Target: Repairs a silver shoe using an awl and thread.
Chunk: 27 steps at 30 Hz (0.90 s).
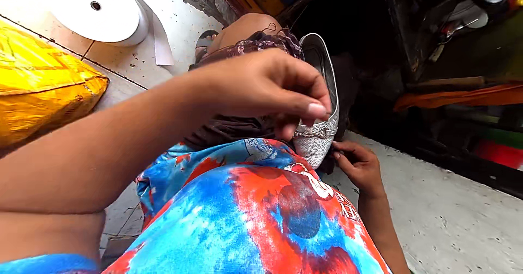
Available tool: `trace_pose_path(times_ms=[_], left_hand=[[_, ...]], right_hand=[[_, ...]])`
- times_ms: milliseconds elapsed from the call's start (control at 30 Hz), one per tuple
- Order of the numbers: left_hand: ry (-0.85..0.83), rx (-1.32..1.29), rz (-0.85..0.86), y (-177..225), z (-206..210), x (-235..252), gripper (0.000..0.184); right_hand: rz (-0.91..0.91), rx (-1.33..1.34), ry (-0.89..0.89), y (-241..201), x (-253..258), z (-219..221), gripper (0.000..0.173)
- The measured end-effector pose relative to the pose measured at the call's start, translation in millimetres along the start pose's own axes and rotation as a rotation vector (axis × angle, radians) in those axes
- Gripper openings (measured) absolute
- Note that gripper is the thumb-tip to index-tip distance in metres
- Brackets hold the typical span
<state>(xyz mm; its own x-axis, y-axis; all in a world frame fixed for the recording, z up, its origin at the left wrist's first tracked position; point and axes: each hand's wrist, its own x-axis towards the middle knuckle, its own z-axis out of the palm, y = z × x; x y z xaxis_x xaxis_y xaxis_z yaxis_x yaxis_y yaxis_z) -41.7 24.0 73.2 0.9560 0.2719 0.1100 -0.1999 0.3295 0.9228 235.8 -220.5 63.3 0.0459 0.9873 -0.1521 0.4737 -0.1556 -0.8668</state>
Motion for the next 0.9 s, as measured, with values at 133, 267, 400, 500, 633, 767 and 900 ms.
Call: trace_pose_path(times_ms=[133, 267, 400, 500, 633, 767, 900], left_hand=[[-0.080, 0.673, -0.255, -41.3, 13.3, 54.4, 0.015], [-0.256, 0.523, -0.357, -60.1, 17.5, 73.0, 0.013], [-0.243, 0.355, -0.481, -57.7, 15.6, 73.5, 0.010], [-0.232, 0.340, -0.525, -57.5, 16.5, 73.5, 0.010], [-0.269, 0.410, -0.550, -59.9, 18.6, 71.7, 0.011], [-0.327, 0.646, -0.544, -53.6, 20.2, 66.8, 0.007], [-0.319, 0.805, -0.451, -46.1, 21.2, 59.4, 0.009]], right_hand=[[-0.028, -0.117, 0.038, -7.9, -1.5, 5.5, 0.021], [-0.051, -0.279, 0.046, -20.0, -0.4, 5.6, 0.021], [-0.061, -0.383, 0.047, -25.9, 2.6, 6.6, 0.021], [-0.056, -0.423, 0.057, -28.4, 4.8, 9.9, 0.021], [-0.028, -0.446, 0.055, -29.3, 4.2, 16.6, 0.022], [0.071, -0.650, 0.002, -51.3, 12.6, 24.4, 0.017], [0.089, -0.540, -0.052, -53.9, 27.7, 26.1, 0.015]])
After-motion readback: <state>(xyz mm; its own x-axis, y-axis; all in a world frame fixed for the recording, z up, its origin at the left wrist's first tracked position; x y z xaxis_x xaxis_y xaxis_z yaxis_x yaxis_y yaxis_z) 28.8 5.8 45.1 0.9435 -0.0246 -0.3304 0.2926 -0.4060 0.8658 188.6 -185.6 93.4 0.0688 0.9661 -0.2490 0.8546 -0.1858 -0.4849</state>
